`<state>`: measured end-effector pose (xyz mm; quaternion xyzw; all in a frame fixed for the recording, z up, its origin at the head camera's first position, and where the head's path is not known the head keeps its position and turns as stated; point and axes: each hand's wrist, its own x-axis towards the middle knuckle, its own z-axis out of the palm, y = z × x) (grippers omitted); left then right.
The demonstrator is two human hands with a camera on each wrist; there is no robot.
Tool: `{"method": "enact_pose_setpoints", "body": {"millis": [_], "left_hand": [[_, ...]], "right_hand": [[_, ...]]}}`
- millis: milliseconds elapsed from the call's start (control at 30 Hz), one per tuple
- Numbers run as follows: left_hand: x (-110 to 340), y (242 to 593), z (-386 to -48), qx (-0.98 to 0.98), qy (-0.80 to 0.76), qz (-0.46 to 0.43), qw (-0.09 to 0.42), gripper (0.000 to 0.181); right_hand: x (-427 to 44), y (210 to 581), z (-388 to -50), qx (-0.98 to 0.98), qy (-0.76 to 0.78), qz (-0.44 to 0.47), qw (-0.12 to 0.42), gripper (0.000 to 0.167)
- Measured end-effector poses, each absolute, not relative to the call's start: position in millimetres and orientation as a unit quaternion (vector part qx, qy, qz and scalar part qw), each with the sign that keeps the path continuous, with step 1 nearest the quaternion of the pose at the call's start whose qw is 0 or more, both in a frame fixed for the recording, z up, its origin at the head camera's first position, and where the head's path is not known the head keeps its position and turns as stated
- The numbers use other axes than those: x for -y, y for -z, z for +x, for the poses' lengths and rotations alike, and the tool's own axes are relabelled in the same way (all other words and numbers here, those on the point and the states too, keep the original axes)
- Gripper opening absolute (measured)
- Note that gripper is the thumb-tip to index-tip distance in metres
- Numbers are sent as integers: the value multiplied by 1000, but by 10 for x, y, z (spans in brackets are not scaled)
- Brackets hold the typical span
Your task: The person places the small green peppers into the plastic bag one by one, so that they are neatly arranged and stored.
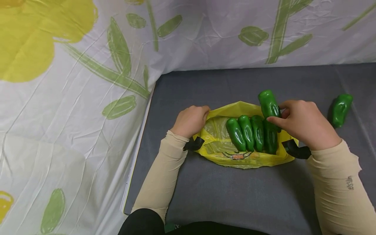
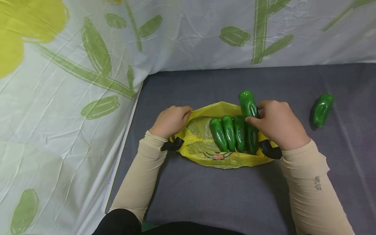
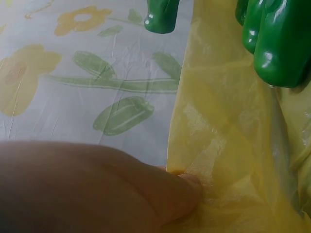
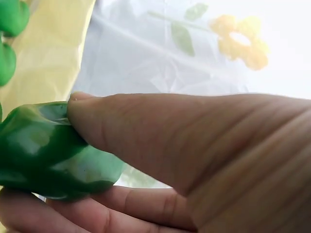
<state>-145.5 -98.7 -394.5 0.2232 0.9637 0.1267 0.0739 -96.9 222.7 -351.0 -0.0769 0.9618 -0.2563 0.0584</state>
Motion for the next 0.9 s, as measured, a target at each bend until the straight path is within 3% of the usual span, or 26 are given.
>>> {"method": "enact_pose_setpoints", "body": {"millis": [200,300,533,900], "left_hand": [[986,3943,-1455,-964,-126,221,75,33],[989,3946,-1458,-964,-127,221,74,33],[992,3946,-1460,-964,-126,222,72,32],[988,3953,-1460,-964,-123,222,73,32]], "right_hand": [[-2113,3532,-962,-956,260,-107,83,30],[-2061,3525,-950,-952,266,-113,100,35],[-1897,3526,-886,-947,270,-141,102,25],[-1667,3677,-864,-937,281,-174,111,28]]}}
